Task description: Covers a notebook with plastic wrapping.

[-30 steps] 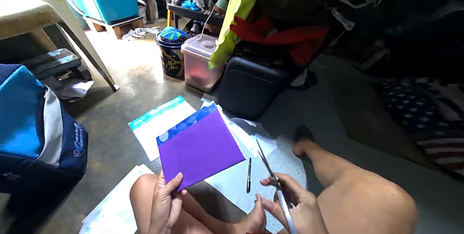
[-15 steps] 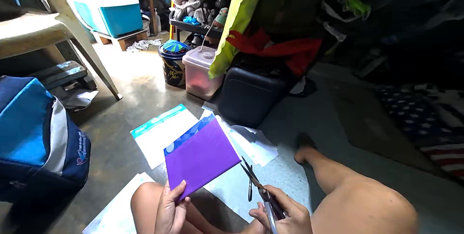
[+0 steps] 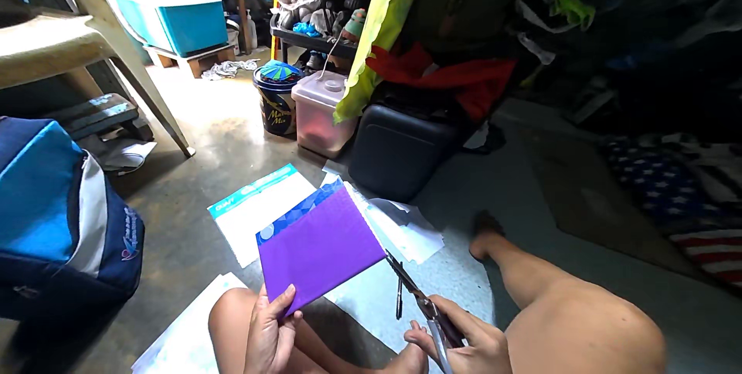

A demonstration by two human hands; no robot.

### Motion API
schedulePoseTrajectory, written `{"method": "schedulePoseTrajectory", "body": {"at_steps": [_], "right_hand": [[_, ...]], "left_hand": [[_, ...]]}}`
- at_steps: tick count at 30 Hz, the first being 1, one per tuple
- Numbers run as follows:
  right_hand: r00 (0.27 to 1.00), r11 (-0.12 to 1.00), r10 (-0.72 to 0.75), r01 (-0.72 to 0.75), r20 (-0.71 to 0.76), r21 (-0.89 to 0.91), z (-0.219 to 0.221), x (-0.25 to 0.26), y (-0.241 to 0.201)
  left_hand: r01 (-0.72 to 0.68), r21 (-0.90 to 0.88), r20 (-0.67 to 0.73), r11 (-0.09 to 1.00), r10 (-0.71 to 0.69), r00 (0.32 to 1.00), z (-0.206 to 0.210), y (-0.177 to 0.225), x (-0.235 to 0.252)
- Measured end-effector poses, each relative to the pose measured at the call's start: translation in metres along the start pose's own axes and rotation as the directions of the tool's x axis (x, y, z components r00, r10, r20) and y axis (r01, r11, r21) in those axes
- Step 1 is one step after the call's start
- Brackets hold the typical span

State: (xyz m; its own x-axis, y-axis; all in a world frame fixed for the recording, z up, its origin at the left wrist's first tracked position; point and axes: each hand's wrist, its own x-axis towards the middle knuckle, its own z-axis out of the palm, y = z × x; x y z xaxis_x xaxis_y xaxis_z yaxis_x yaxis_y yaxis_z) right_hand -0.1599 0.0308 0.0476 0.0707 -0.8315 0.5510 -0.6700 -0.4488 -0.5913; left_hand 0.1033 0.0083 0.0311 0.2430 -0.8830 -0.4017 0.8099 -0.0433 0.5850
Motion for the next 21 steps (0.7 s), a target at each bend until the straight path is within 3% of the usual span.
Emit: {"method": "schedulePoseTrajectory", "body": {"at_steps": [15, 21], "right_hand": [[0.999, 1.0, -0.001, 0.0, 0.048, 0.018, -0.011, -0.001, -0.002], [0.998, 0.998, -0.008, 0.005, 0.061, 0.056, -0.011, 0.0, -0.004]], "left_hand": [[-0.246, 0.055, 0.05, 0.968, 0.244, 0.969, 0.003, 0.006, -0.002], [-0.278, 0.043, 0.073, 0.96, 0.274, 0.959, 0.001, 0.007, -0.002]]}}
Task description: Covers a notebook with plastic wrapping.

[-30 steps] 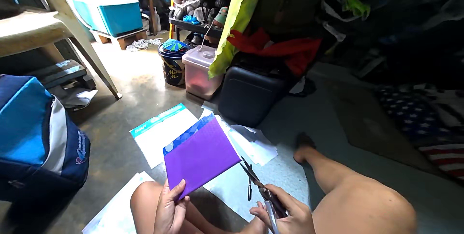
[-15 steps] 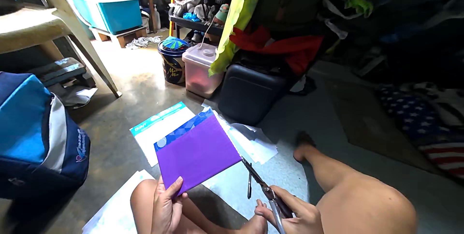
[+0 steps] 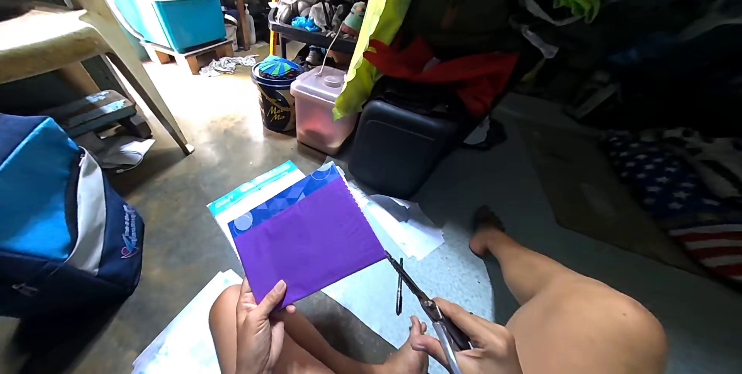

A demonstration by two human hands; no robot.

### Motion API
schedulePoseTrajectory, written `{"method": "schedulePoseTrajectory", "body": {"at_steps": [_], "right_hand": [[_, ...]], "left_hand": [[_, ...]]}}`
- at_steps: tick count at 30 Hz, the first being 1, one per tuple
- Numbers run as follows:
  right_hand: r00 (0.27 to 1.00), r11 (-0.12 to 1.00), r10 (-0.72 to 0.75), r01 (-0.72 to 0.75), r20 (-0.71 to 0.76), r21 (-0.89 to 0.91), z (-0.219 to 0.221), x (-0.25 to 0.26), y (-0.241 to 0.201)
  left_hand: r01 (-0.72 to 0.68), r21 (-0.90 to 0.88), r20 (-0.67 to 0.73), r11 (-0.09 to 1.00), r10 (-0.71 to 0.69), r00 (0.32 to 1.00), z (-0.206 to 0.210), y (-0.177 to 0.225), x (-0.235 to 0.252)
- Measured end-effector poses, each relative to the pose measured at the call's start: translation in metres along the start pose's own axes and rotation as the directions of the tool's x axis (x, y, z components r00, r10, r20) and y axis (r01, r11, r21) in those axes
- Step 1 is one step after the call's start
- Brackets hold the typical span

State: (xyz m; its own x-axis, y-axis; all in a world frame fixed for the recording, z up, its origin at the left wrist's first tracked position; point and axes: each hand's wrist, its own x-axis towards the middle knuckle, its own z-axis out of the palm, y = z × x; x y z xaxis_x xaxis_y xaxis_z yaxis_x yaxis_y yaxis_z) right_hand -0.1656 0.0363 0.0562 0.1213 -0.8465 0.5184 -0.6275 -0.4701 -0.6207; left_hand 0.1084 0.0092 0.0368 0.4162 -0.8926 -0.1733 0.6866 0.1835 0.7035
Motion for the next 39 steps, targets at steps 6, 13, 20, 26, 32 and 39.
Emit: {"method": "schedulePoseTrajectory", "body": {"at_steps": [6, 13, 20, 26, 32, 39], "right_hand": [[1.0, 0.999, -0.005, 0.005, -0.001, 0.054, 0.0012, -0.0011, 0.0018], [1.0, 0.997, 0.012, -0.012, 0.001, 0.076, 0.0022, -0.0035, 0.0019], [1.0, 0.998, 0.03, -0.03, 0.0, 0.056, 0.0019, -0.0036, 0.0003], [1.0, 0.998, 0.006, -0.008, 0.028, 0.061, 0.0001, -0.0041, 0.002], [0.999, 1.0, -0.023, 0.023, 0.037, -0.001, -0.0022, -0.0039, 0.0007], [1.0, 0.999, -0.022, 0.023, 0.02, -0.038, -0.0032, -0.0041, 0.0016]], "left_hand": [[0.008, -0.005, 0.004, 1.0, -0.008, 1.0, 0.0012, -0.0014, -0.0008], [0.007, -0.007, 0.008, 1.0, -0.007, 1.0, 0.0001, -0.0022, -0.0003], [0.008, -0.009, 0.002, 1.0, -0.008, 1.0, -0.0002, -0.0022, -0.0007], [0.031, -0.015, 0.002, 0.999, -0.031, 1.0, -0.0013, -0.0042, 0.0005], [0.034, -0.012, -0.003, 0.999, -0.034, 0.999, -0.001, -0.004, 0.0007], [0.031, -0.012, -0.002, 0.999, -0.031, 1.0, -0.0001, -0.0036, 0.0]]}}
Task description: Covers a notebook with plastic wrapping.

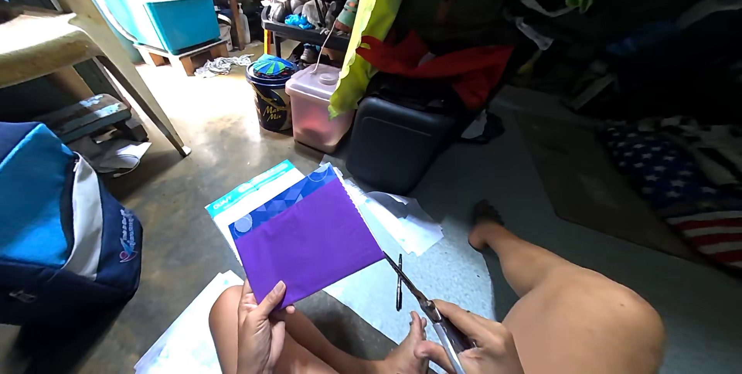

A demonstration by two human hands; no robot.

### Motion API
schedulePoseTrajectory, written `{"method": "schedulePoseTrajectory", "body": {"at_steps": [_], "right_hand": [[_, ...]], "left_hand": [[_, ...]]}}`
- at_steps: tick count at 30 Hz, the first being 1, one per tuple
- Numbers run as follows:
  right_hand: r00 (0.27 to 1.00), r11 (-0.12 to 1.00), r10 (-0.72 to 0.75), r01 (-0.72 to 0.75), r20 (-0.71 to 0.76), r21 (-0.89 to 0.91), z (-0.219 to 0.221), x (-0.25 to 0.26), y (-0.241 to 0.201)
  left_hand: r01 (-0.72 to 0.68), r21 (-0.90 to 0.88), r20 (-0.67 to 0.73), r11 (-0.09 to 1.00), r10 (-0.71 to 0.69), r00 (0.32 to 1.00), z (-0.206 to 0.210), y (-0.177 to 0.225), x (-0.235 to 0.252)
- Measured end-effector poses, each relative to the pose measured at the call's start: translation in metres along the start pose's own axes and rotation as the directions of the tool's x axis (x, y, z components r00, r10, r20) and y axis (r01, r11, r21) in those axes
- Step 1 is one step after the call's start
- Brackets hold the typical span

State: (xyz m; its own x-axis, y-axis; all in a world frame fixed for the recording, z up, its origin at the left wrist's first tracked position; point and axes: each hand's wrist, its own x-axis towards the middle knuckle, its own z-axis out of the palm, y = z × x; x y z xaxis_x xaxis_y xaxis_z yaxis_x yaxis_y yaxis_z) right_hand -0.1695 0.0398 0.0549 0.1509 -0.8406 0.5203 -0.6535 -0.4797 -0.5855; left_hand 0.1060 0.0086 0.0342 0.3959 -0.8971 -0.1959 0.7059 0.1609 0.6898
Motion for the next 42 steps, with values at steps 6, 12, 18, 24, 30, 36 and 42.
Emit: {"method": "schedulePoseTrajectory", "body": {"at_steps": [6, 12, 18, 24, 30, 36, 42], "right_hand": [[0.991, 0.968, 0.127, -0.132, 0.037, 0.214, 0.004, -0.004, -0.002], [0.967, 0.862, 0.255, -0.241, 0.031, 0.446, 0.011, 0.007, -0.007], [0.949, 0.666, 0.31, -0.181, -0.048, 0.724, 0.025, 0.046, -0.033], [0.954, 0.586, 0.296, -0.147, -0.041, 0.797, 0.027, 0.072, -0.05], [0.926, 0.529, 0.375, -0.257, 0.049, 0.808, 0.022, 0.08, -0.049], [0.893, 0.676, 0.45, -0.316, -0.033, 0.666, 0.027, 0.065, -0.018], [0.836, 0.615, 0.548, -0.378, -0.03, 0.692, 0.036, 0.045, 0.005]], "left_hand": [[0.124, -0.017, -0.018, 0.992, -0.125, 0.992, -0.006, -0.006, 0.003], [0.217, -0.07, -0.031, 0.974, -0.22, 0.975, -0.006, -0.011, 0.003], [0.304, -0.111, -0.018, 0.946, -0.307, 0.951, -0.007, -0.016, 0.001], [0.339, -0.135, 0.025, 0.931, -0.339, 0.94, -0.01, -0.02, -0.001], [0.234, -0.077, 0.052, 0.969, -0.23, 0.972, -0.011, -0.018, 0.0], [-0.249, 0.223, 0.451, 0.942, 0.127, 0.884, -0.027, -0.004, 0.006], [-0.291, 0.376, 0.607, 0.88, 0.004, 0.795, -0.018, 0.013, 0.006]]}}
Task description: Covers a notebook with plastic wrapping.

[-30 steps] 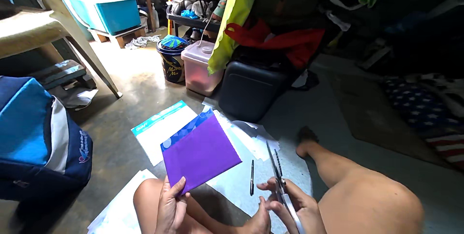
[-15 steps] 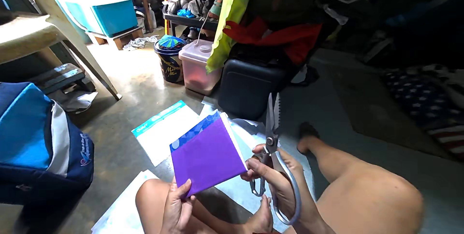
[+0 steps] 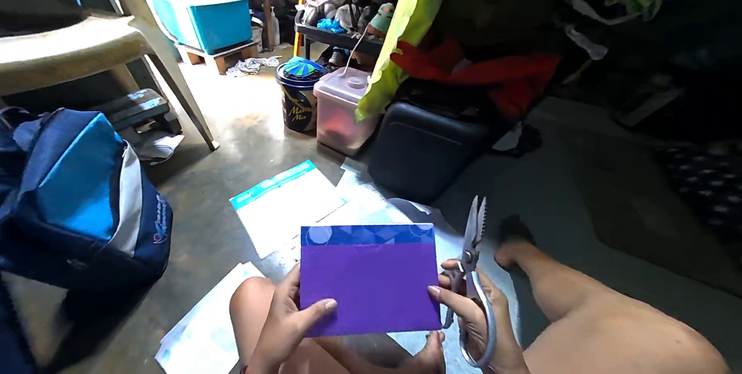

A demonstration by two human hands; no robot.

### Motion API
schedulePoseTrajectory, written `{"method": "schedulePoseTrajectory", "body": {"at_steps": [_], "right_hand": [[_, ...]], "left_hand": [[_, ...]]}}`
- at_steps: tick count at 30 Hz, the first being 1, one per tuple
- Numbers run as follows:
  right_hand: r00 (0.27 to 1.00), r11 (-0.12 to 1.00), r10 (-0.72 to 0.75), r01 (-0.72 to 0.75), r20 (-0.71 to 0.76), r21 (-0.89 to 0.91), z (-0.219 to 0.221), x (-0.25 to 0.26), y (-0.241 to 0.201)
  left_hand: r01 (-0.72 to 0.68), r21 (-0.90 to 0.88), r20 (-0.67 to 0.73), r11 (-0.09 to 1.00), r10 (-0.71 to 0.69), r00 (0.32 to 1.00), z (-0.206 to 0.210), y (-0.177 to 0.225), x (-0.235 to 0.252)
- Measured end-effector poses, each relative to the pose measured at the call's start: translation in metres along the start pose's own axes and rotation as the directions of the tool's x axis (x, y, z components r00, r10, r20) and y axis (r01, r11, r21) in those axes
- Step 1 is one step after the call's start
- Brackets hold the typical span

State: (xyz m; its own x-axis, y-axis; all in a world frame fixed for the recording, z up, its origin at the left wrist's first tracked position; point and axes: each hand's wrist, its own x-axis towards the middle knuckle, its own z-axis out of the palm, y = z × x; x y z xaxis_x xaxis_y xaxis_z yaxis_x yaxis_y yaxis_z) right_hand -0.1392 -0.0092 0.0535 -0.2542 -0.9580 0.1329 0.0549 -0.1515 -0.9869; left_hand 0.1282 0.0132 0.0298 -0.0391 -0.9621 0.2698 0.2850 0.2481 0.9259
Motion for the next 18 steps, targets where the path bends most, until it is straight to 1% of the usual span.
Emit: {"method": "schedulePoseTrajectory", "body": {"at_steps": [2, 5, 7, 9, 13, 16, 18], "right_hand": [[1.0, 1.0, -0.008, 0.008, 0.004, -0.001, -0.001, -0.001, 0.0], [0.997, 0.996, -0.081, 0.08, 0.007, 0.039, -0.002, -0.001, -0.004], [0.992, 0.991, -0.126, 0.125, 0.028, 0.047, -0.003, -0.002, -0.01], [0.985, 0.985, -0.159, 0.154, 0.071, 0.073, 0.0, -0.005, -0.017], [0.966, 0.972, -0.209, 0.188, 0.155, 0.138, 0.007, -0.014, -0.033], [0.948, 0.966, -0.248, 0.227, 0.197, 0.124, 0.008, -0.016, -0.039], [0.948, 0.965, -0.261, 0.249, 0.181, 0.083, 0.008, -0.018, -0.041]], "left_hand": [[0.033, 0.005, -0.034, 0.999, -0.033, 0.999, 0.002, 0.0, 0.001], [0.051, -0.032, -0.096, 0.998, -0.054, 0.994, 0.004, -0.008, 0.002], [0.092, -0.123, -0.134, 0.988, -0.108, 0.985, 0.004, -0.015, 0.002], [0.153, -0.224, -0.167, 0.962, -0.193, 0.967, 0.004, -0.022, 0.003], [0.245, -0.366, -0.182, 0.898, -0.327, 0.927, 0.008, -0.034, 0.001], [0.253, -0.428, -0.188, 0.868, -0.359, 0.914, 0.011, -0.04, -0.003], [0.247, -0.434, -0.195, 0.866, -0.358, 0.913, 0.012, -0.041, -0.004]]}}
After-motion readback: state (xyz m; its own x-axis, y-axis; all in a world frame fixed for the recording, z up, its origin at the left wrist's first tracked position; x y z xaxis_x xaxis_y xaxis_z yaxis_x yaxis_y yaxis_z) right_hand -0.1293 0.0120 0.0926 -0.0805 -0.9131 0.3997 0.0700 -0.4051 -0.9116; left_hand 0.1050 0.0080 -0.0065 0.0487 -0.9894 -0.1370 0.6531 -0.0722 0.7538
